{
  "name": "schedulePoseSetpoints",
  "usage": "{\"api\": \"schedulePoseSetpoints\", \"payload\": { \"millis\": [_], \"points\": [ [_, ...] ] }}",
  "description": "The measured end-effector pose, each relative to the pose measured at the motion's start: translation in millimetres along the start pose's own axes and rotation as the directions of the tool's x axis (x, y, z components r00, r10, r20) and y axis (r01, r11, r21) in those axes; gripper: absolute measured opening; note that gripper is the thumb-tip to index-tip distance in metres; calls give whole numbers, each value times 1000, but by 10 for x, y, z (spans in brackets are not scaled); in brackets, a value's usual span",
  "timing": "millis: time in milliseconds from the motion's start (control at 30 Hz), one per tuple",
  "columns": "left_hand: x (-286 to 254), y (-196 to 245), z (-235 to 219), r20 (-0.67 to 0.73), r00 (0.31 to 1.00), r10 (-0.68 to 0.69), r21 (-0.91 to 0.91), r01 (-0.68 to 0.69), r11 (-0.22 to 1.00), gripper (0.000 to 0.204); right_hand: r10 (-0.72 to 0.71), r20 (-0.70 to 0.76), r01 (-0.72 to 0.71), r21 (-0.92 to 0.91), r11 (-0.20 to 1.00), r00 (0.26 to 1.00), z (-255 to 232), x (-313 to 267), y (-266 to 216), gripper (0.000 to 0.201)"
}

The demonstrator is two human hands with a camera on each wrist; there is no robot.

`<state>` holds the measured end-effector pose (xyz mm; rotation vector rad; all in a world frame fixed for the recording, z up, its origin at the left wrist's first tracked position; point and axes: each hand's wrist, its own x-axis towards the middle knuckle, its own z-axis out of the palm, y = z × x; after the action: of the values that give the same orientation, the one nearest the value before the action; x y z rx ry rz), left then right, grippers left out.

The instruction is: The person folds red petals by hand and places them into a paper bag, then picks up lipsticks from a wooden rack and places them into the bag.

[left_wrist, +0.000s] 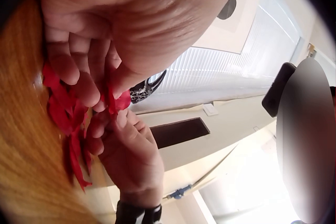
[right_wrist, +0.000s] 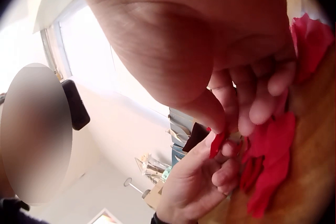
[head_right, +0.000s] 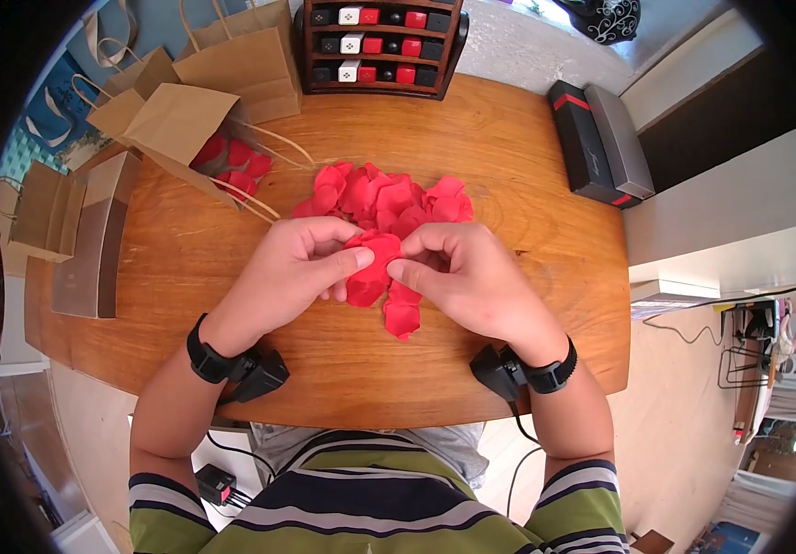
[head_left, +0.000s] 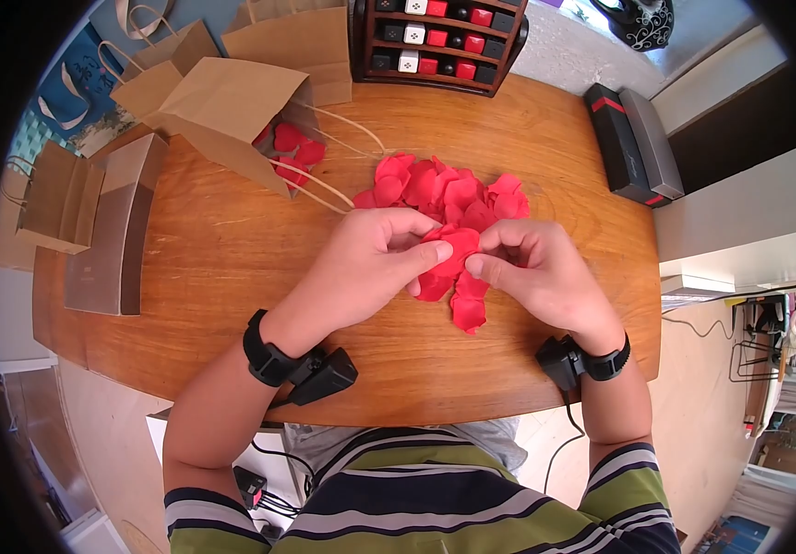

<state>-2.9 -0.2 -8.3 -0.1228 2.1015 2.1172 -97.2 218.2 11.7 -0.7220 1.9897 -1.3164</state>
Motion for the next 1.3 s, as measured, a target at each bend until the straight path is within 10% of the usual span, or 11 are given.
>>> {"api": "schedulePoseSetpoints", "payload": {
  "millis": [500,700,933,1300],
  "points": [
    [-6,11,2,2,1000,7,-2,-7,1000,21,-50,-185,59,43,997,982,-59,-23,-62,13],
    [-8,11,-7,-6,1000,0,25,0,1000,22,-186,-371,298,272,915,910,-92,-55,-38,10],
    [-6,4,-3,-16,1000,5,14,-5,1000,26,-61,-120,67,45,997,991,8,-18,-23,11],
    [4,70,-6,-41,996,-73,-46,71,996,32,-41,-104,38,-29,999,994,29,-9,-11,11]
  ]
}}
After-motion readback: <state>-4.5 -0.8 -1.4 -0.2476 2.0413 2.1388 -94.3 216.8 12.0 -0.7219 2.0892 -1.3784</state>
